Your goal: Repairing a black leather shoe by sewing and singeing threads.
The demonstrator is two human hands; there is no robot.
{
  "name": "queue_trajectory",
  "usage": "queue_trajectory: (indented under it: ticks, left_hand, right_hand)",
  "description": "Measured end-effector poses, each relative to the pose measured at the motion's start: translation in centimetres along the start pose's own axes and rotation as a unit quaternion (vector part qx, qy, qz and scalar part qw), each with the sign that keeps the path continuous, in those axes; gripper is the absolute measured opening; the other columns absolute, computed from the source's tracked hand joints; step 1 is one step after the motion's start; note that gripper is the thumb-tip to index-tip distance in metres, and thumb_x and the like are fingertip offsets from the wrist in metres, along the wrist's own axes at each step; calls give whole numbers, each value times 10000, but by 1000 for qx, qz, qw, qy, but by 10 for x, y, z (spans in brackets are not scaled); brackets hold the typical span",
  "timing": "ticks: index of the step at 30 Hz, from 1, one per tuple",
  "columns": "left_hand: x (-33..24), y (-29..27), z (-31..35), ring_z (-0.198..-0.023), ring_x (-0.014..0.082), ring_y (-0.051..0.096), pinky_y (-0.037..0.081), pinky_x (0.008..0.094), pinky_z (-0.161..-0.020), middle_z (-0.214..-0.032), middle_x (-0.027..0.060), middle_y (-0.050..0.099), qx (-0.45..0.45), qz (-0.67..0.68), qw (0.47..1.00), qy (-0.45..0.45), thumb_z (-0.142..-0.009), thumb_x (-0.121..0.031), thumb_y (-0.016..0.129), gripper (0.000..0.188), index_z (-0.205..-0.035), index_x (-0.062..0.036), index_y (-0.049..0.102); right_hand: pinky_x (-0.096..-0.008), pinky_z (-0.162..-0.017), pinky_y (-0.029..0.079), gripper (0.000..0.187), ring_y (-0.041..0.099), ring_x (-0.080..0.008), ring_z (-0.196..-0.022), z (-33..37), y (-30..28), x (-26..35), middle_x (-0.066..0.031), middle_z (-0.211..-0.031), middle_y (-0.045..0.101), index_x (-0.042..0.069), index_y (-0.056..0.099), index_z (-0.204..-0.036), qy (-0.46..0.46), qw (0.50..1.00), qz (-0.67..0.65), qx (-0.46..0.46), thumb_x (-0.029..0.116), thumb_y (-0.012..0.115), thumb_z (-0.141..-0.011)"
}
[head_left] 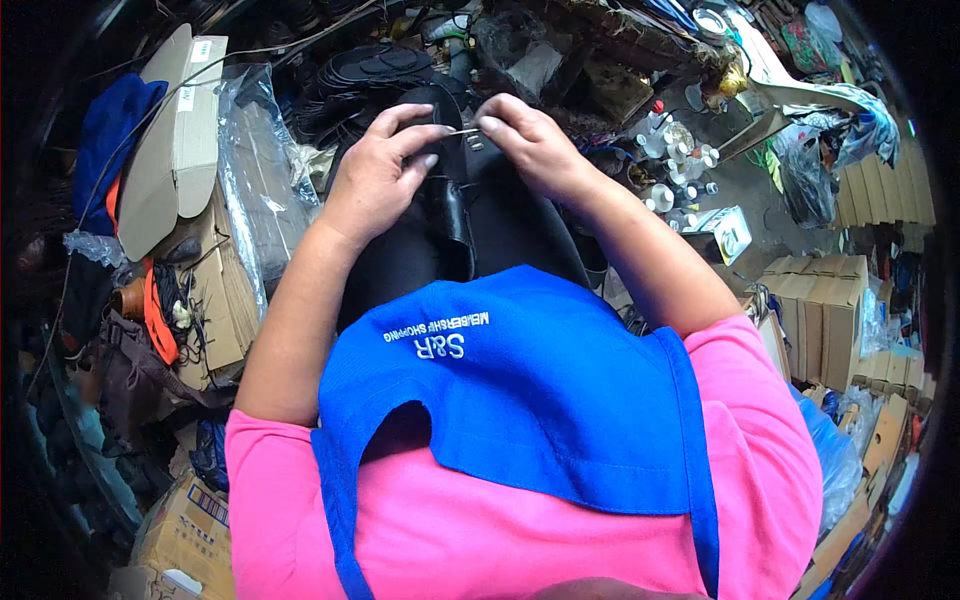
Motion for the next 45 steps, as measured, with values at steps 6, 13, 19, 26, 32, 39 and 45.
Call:
queue_trajectory:
  ticks: [6, 13, 19, 26, 32, 39, 45]
  left_hand:
    - [11, -5, -28, -1063, 245, 562, 451, 326, -897, -1154, 76, 569, 119, -16, 992, 42, -730, -62, 706, 201, -911, -53, 619]
    - [21, -9, -52, -918, 179, 570, 454, 293, -850, -923, 57, 578, 269, 68, 961, 23, -700, -4, 700, 196, -892, -31, 675]
    - [24, -11, -55, -881, 174, 586, 462, 287, -825, -886, 49, 599, 294, 64, 954, -4, -709, 0, 692, 189, -894, -38, 687]
    - [26, -10, -57, -846, 172, 582, 462, 288, -788, -856, 48, 585, 313, 46, 949, -9, -728, -16, 686, 200, -926, -44, 691]
    - [30, -9, -57, -830, 172, 556, 446, 280, -786, -841, 40, 546, 331, 79, 940, -20, -748, -14, 665, 216, -958, -53, 694]
    - [27, -10, -60, -823, 170, 532, 434, 294, -777, -826, 33, 518, 348, 61, 936, -11, -746, -22, 652, 238, -975, -66, 696]
    - [30, -7, -62, -811, 167, 527, 432, 288, -771, -812, 26, 506, 344, 76, 936, -10, -737, -6, 651, 235, -959, -67, 699]
  right_hand:
    - [-257, -768, 449, 119, 535, -88, -831, 26, -1, 6, -36, -850, 601, 1, 606, -962, 30, 997, -28, 63, 91, 547, -910]
    - [-377, -737, 507, 132, 638, -295, -829, 24, -8, 2, -117, -851, 656, 97, 680, -887, -119, 962, 239, 58, 152, 655, -770]
    - [-381, -723, 488, 129, 625, -287, -819, 19, -11, 20, -90, -819, 655, 114, 675, -880, -122, 968, 219, 23, 171, 646, -769]
    - [-399, -719, 445, 141, 628, -258, -809, 18, -2, 11, -68, -799, 659, 146, 675, -882, -116, 954, 268, 68, 229, 644, -772]
    - [-404, -717, 438, 159, 633, -273, -782, 18, -2, 20, -85, -770, 657, 143, 678, -893, -94, 949, 288, 86, 223, 640, -761]
    - [-409, -695, 432, 153, 633, -274, -767, 16, 5, 23, -92, -747, 655, 146, 679, -888, -78, 943, 308, 99, 216, 636, -759]
    - [-390, -723, 413, 138, 634, -253, -750, 12, 1, 24, -69, -719, 650, 157, 680, -876, -74, 941, 315, 96, 209, 624, -760]
Point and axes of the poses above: each hand's wrist, its own z-axis away from the middle knuckle, its own y-axis out of the palm, x = y × z, the point moved 1 cm from there along -z, towards the middle knuckle
